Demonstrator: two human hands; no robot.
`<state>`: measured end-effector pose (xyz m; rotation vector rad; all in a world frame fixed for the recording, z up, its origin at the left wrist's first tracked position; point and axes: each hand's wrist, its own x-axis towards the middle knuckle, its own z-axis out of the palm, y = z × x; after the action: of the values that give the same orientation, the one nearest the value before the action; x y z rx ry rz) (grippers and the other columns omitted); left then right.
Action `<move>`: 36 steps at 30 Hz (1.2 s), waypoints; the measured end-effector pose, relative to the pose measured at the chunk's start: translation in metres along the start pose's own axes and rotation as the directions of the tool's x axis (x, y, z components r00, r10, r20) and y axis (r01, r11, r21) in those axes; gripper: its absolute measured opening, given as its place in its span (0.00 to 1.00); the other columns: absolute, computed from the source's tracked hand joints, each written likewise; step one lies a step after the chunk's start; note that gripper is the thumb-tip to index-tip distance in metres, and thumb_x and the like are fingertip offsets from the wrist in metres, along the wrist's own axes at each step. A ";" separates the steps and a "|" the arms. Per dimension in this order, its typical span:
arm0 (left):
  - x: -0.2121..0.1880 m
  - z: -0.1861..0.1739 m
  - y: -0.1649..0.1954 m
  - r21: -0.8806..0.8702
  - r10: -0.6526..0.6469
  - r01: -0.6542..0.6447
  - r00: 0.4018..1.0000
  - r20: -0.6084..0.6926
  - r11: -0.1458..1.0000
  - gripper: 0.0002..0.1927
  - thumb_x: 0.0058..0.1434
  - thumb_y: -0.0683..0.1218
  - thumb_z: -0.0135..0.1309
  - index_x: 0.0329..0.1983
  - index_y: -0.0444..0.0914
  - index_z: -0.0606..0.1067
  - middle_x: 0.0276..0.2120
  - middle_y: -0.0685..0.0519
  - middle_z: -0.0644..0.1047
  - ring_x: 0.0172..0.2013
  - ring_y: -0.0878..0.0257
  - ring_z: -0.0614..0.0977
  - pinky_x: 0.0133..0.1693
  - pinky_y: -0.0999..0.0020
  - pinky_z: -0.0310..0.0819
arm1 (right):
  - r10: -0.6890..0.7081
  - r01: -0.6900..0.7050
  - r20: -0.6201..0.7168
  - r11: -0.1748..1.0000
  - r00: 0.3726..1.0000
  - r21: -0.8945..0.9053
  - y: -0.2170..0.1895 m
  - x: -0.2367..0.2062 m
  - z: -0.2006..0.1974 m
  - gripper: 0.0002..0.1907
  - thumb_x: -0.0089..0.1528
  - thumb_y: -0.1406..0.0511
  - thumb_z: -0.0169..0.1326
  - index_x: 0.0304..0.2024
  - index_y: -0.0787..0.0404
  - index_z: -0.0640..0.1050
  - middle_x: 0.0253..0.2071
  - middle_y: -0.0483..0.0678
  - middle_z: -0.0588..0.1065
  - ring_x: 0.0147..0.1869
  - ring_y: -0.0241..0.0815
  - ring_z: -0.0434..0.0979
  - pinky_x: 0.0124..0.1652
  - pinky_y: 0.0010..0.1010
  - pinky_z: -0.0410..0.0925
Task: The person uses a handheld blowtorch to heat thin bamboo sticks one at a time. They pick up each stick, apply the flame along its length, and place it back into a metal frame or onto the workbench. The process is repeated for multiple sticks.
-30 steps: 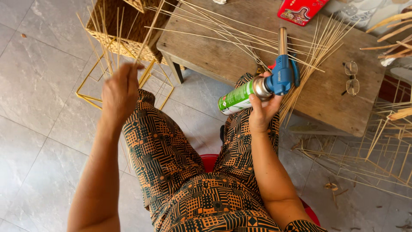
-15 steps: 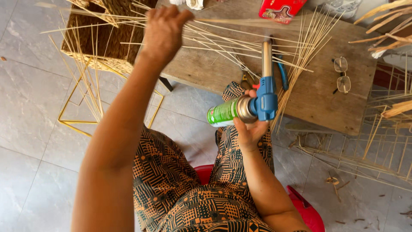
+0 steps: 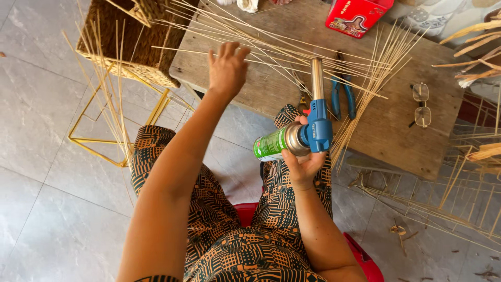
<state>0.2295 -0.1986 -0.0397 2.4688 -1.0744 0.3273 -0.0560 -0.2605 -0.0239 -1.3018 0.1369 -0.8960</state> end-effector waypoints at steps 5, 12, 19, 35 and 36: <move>-0.082 -0.068 -0.062 -0.208 -0.093 0.042 0.966 -0.241 0.977 0.12 0.62 0.40 0.62 0.49 0.41 0.80 0.49 0.48 0.79 0.52 0.48 0.77 0.54 0.55 0.71 | 0.008 -0.004 0.100 0.999 0.995 -0.039 -0.004 0.001 0.013 0.39 0.58 0.70 0.62 0.70 0.66 0.64 0.66 0.52 0.68 0.68 0.43 0.71 0.69 0.39 0.68; -0.240 -0.166 -0.165 -0.267 -0.593 0.530 0.713 -0.373 0.805 0.10 0.66 0.40 0.59 0.50 0.39 0.79 0.45 0.47 0.80 0.45 0.51 0.80 0.48 0.57 0.74 | 0.081 -0.066 0.291 0.996 0.953 -0.060 -0.002 -0.013 0.038 0.39 0.58 0.70 0.61 0.70 0.66 0.63 0.64 0.51 0.69 0.66 0.42 0.72 0.68 0.37 0.67; -0.367 -0.163 -0.194 -0.255 -0.740 0.705 0.561 -0.372 0.662 0.06 0.66 0.46 0.62 0.42 0.40 0.80 0.37 0.48 0.81 0.36 0.55 0.83 0.40 0.58 0.76 | 0.112 -0.112 0.414 0.993 0.903 -0.024 0.001 -0.030 0.063 0.40 0.58 0.70 0.61 0.71 0.66 0.62 0.63 0.51 0.70 0.65 0.42 0.72 0.67 0.35 0.68; -0.323 -0.147 -0.168 -0.091 -0.861 0.867 0.465 -0.204 0.490 0.16 0.56 0.55 0.65 0.39 0.42 0.78 0.44 0.47 0.76 0.49 0.47 0.75 0.48 0.53 0.71 | 0.125 -0.100 0.416 0.992 0.901 -0.082 -0.002 -0.045 0.072 0.37 0.58 0.71 0.61 0.68 0.65 0.64 0.61 0.50 0.69 0.64 0.41 0.73 0.67 0.35 0.69; -0.322 -0.146 -0.171 -0.082 -0.861 0.868 0.467 -0.201 0.490 0.15 0.56 0.55 0.64 0.39 0.42 0.78 0.44 0.47 0.76 0.49 0.48 0.76 0.49 0.53 0.71 | 0.120 -0.090 0.418 0.992 0.900 -0.089 -0.003 -0.044 0.072 0.36 0.58 0.71 0.61 0.68 0.65 0.65 0.61 0.50 0.70 0.64 0.41 0.73 0.67 0.35 0.69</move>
<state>0.1325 0.1799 -0.0814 2.5544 0.3837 0.2574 -0.0468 -0.1765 -0.0164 -1.5092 -0.1046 -0.5029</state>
